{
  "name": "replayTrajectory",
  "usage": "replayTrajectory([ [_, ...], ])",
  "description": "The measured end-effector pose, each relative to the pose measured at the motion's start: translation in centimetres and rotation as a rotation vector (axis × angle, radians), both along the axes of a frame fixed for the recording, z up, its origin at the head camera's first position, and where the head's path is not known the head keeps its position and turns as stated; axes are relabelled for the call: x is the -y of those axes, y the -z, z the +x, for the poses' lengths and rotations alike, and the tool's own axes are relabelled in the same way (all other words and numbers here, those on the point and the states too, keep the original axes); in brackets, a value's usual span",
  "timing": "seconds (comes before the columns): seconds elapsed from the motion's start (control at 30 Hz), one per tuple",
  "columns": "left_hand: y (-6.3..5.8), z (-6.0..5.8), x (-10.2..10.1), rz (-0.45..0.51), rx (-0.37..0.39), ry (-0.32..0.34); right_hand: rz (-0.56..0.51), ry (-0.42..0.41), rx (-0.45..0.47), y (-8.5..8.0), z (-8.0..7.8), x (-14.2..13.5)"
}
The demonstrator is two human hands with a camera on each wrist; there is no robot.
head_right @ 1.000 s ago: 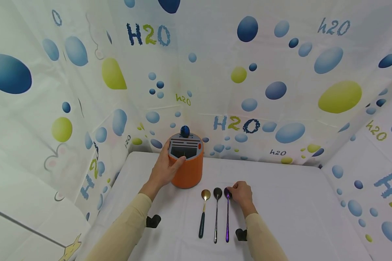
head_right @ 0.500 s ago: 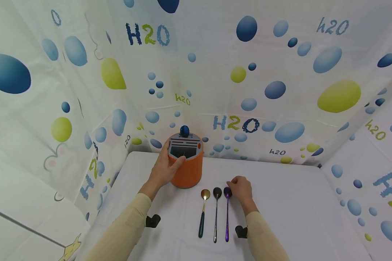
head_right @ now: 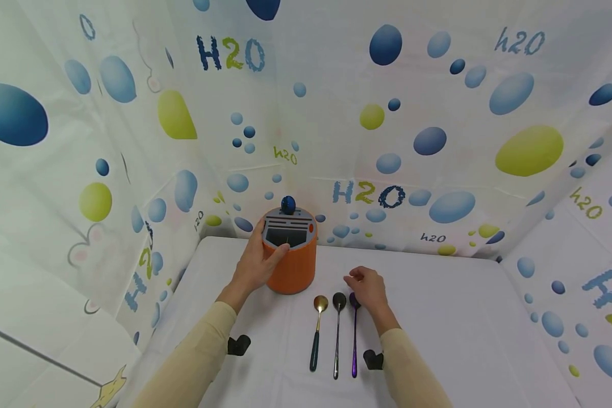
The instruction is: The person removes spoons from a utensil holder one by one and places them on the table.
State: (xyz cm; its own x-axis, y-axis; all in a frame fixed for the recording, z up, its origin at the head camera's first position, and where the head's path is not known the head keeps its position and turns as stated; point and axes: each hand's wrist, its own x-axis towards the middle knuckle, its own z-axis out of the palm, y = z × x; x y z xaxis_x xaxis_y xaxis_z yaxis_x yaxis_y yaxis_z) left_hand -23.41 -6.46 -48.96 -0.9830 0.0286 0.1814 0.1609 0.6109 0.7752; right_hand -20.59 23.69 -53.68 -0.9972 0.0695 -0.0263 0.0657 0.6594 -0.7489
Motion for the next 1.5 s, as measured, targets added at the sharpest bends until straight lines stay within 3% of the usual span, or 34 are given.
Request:
replayTrajectory([
  [0.27,0.0,0.0,-0.1,0.002,0.001,-0.004,-0.013,-0.095,-0.078,-0.4,0.3,0.7],
  [0.47,-0.1,0.1,-0.1,-0.003,0.003,-0.006,-0.005,-0.173,-0.232,0.1,0.2,0.9],
  [0.7,-0.1,0.1,-0.1,-0.002,0.004,-0.003,0.000,-0.210,-0.335,-0.5,0.3,1.3],
  [1.0,0.0,0.1,0.0,-0.010,0.024,-0.011,0.092,-0.245,-0.463,-1.8,-0.2,1.9],
  [1.5,0.1,0.1,0.0,-0.009,0.003,-0.005,0.171,-0.281,-0.545,-3.9,-0.4,2.7],
])
